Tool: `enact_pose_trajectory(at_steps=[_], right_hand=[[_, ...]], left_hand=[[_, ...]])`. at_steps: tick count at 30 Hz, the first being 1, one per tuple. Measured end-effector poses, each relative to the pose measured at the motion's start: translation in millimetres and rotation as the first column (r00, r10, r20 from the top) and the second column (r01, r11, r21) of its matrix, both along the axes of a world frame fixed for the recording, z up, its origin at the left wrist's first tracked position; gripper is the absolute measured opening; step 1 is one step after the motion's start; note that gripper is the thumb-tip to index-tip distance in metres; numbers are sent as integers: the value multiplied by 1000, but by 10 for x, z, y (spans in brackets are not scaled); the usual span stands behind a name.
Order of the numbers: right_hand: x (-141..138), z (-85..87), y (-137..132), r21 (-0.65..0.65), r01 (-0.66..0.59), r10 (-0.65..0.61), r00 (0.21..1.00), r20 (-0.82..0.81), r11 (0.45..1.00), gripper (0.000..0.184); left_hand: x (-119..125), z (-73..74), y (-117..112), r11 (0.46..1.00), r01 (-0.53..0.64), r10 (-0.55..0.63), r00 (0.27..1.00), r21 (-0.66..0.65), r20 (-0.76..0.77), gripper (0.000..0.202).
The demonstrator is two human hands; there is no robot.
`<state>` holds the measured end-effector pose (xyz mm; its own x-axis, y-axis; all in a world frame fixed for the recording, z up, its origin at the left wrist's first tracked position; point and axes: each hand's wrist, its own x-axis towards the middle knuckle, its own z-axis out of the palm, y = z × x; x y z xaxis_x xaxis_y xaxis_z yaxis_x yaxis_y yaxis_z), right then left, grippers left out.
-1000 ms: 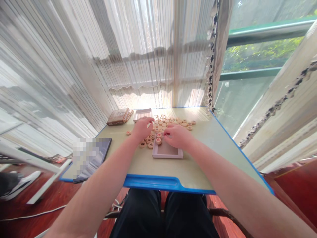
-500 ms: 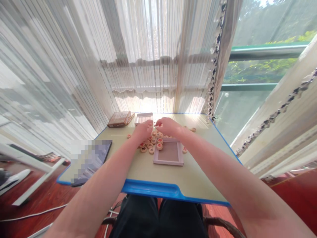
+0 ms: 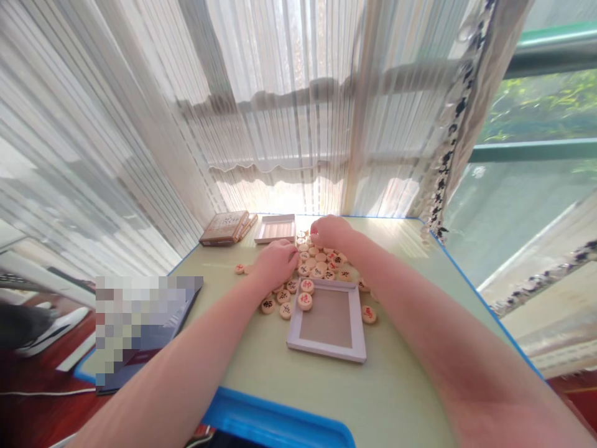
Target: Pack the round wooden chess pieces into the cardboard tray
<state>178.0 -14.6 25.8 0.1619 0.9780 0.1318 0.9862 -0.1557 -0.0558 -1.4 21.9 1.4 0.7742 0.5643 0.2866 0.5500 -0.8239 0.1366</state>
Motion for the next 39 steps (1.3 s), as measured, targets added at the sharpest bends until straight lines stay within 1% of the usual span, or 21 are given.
enact_pose_trajectory(at_steps=[2, 5, 8, 12, 16, 21, 24, 26, 29, 32, 33, 35, 36, 38, 39], right_hand=[[-1, -9, 13, 5, 24, -24, 1000, -2, 1000, 21], [14, -23, 36, 1, 44, -44, 999, -31, 999, 22], [56, -39, 49, 4, 73, -73, 994, -87, 997, 24], [89, -38, 37, 0, 97, -95, 982, -162, 995, 21], [72, -22, 12, -5, 118, -115, 960, -256, 993, 26], [91, -29, 3, 1, 130, -122, 934, -337, 991, 27], [108, -43, -7, -21, 128, -124, 892, -434, 992, 31], [107, -49, -17, -28, 137, -131, 837, -532, 990, 35], [95, -24, -21, 15, 160, -113, 760, -640, 987, 36], [66, 112, -47, 86, 172, -69, 733, -676, 981, 35], [43, 192, -80, 106, 176, -58, 732, -679, 979, 35], [-39, 395, -208, 132, 140, -18, 747, -664, 981, 37], [-100, 506, -308, 148, 116, 4, 773, -635, 982, 36], [-253, 708, -571, 142, 14, 64, 847, -528, 990, 30], [-337, 780, -723, 148, -38, 102, 881, -462, 988, 27]], left_hand=[[6, -22, -1, 999, 13, -13, 1000, 34, -1, 32], [5, -43, 2, 999, 25, -25, 1000, 45, 3, 32], [-1, -50, 9, 999, 29, -29, 1000, 44, 7, 32], [-4, -54, 15, 999, 19, -19, 1000, 34, 0, 32], [0, -67, 17, 999, 16, -16, 1000, 52, -1, 31], [8, -90, 21, 998, 10, -10, 1000, 67, -7, 31], [8, -89, 22, 997, 1, -1, 1000, 76, -7, 31], [8, -83, 18, 997, 0, 1, 1000, 81, -14, 31], [13, -74, 12, 997, 2, 0, 1000, 83, -27, 32], [18, -65, 12, 997, 1, 2, 999, 79, -39, 31], [18, -59, 15, 997, 1, 2, 999, 76, -43, 31], [12, -42, 23, 998, 9, -5, 999, 64, -54, 32], [7, -30, 28, 998, 14, -10, 998, 55, -62, 32], [-3, -4, 38, 999, 31, -29, 996, 23, -89, 32], [-7, 7, 42, 999, 39, -38, 994, 9, -105, 32]])
